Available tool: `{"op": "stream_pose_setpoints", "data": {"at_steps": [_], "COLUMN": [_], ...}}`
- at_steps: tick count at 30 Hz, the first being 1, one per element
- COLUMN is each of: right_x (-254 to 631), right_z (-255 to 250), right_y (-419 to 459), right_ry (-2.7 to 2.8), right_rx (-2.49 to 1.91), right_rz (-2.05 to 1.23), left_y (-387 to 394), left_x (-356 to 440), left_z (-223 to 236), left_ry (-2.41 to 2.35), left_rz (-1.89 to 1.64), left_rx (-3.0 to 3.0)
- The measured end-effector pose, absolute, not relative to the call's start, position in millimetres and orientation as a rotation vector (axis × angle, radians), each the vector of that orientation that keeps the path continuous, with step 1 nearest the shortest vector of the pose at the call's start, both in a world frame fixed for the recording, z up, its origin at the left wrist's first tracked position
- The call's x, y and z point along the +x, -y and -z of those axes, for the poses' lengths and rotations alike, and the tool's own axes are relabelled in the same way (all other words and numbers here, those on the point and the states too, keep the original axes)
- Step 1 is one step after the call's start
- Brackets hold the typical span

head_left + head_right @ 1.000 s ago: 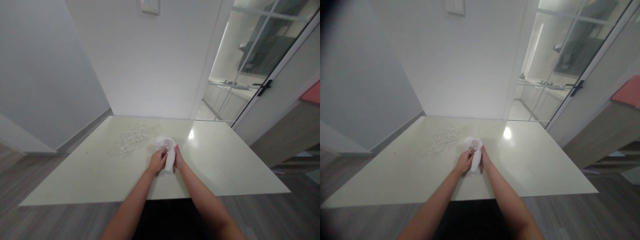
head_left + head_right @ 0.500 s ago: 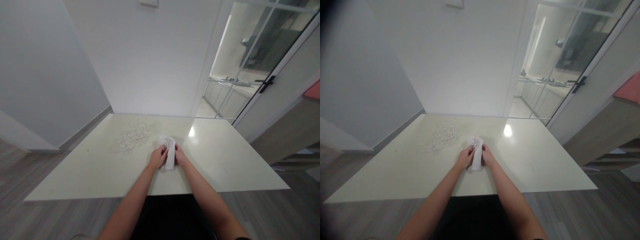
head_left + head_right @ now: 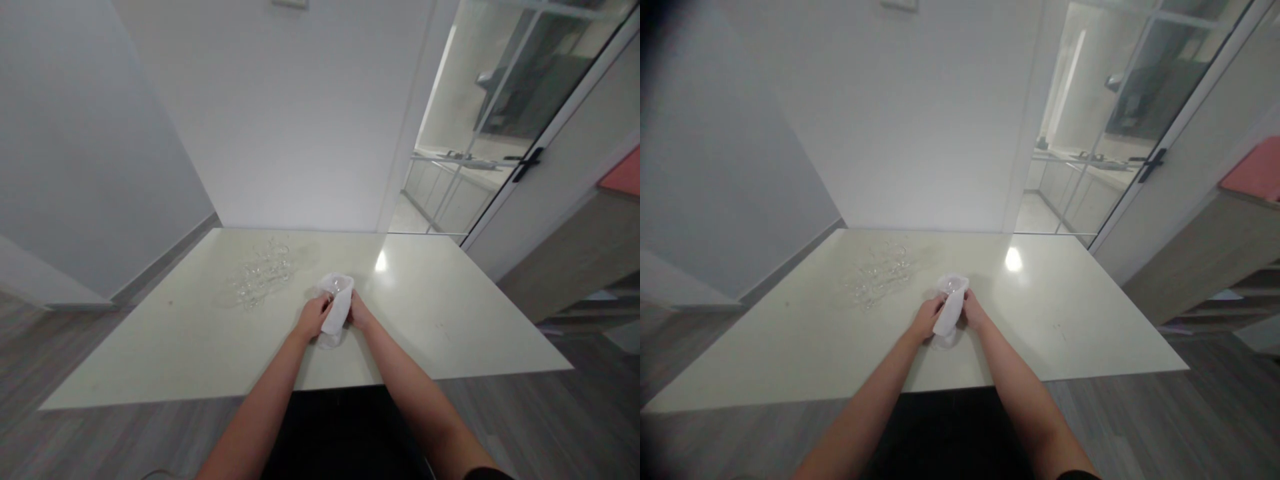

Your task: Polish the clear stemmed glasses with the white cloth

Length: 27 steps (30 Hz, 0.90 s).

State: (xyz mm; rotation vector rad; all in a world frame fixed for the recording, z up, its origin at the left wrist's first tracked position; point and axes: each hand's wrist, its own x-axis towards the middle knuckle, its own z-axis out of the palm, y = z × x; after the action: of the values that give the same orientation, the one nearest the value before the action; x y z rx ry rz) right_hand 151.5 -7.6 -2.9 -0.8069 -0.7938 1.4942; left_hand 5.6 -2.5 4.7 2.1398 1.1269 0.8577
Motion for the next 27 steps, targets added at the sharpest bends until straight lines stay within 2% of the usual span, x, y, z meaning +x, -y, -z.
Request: {"op": "stream_pose_setpoints", "data": {"at_steps": [5, 11, 19, 23, 27], "right_x": [150.9, 155.1, 153.1, 153.7, 156.5], "right_z": [3.9, 12.8, 20.4, 17.6, 11.7], "right_y": [4.9, -4.3, -8.9, -7.6, -6.0], "right_ry": [0.725, 0.509, 0.485, 0.494, 0.542], "right_rx": [-0.781, -0.796, -0.851, -0.848, -0.813], "right_rz": [-1.466, -1.282, -1.175, -1.205, -1.219], "left_y": [5.2, 8.7, 8.6, 4.6, 1.2], "left_x": [5.5, 7.7, 9.6, 10.3, 9.9], "left_z": [-9.2, -13.5, -14.5, -10.3, -7.3], "left_ry": [-1.028, -0.958, -1.062, -1.033, -0.984], "left_rz": [-0.856, -0.864, -0.908, -1.012, -0.928], "left_rx": [2.118, 2.098, 1.975, 1.717, 1.358]}}
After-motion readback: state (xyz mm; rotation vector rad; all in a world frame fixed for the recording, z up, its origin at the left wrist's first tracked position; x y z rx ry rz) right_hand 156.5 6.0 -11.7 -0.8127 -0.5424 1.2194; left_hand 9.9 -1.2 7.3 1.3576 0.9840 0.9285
